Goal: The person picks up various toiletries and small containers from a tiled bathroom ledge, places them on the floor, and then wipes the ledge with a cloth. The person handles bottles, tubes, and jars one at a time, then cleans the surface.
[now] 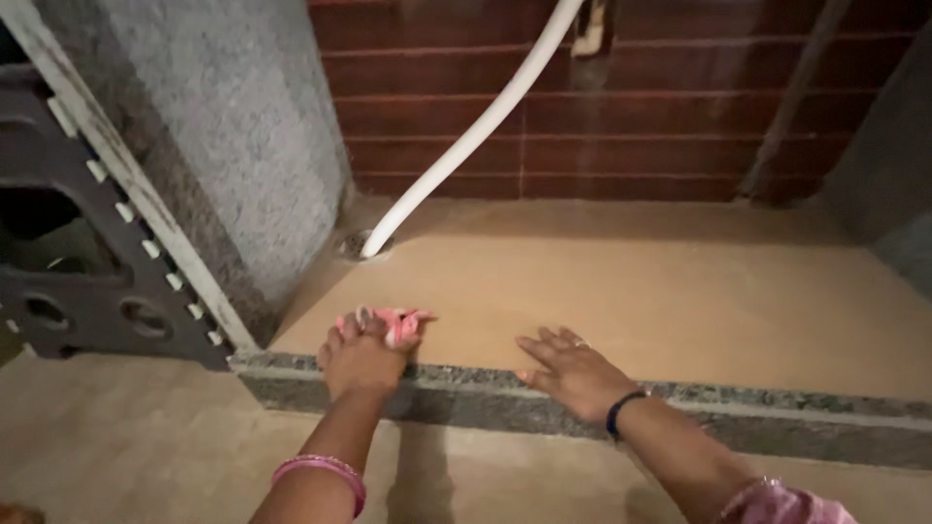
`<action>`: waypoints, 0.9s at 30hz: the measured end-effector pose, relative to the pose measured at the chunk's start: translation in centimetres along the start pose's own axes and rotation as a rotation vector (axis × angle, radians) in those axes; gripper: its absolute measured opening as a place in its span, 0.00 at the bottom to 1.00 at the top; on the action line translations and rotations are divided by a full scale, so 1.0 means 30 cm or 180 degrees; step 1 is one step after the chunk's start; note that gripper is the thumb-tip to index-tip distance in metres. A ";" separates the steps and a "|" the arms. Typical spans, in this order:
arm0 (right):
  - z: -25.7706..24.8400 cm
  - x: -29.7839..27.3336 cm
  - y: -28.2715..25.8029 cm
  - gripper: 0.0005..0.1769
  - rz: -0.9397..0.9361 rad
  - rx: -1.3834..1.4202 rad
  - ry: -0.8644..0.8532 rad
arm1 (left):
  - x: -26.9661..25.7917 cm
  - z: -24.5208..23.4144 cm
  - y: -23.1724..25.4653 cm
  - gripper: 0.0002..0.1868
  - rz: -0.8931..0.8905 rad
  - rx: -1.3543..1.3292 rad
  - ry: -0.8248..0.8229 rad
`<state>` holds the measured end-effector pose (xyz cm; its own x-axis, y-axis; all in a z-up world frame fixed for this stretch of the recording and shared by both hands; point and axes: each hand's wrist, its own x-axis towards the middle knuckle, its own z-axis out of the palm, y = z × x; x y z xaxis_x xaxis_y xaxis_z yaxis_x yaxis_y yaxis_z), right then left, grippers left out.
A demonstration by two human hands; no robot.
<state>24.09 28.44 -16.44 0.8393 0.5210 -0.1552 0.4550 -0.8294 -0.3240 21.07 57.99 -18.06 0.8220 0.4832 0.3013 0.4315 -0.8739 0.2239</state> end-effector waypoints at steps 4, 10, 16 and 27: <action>0.077 0.075 0.011 0.39 -0.0143 -0.0175 0.0242 | -0.035 0.108 0.097 0.32 0.0892 -0.0267 -0.0144; 0.095 0.177 0.003 0.37 -0.0257 -0.0242 0.0599 | -0.043 0.163 0.315 0.15 0.0825 -0.1675 -0.0641; 0.075 0.205 -0.082 0.44 0.0106 -0.0328 0.1004 | 0.181 0.096 -0.015 0.25 -0.0102 -0.1036 0.0726; 0.010 0.263 -0.120 0.46 0.0284 0.0481 0.1221 | 0.100 0.183 0.290 0.31 0.1528 -0.0675 -0.0266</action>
<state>28.99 35.59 -16.80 0.9364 0.3121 0.1606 0.3507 -0.8141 -0.4628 29.34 51.53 -20.28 0.9392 0.0181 0.3430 -0.0780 -0.9613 0.2642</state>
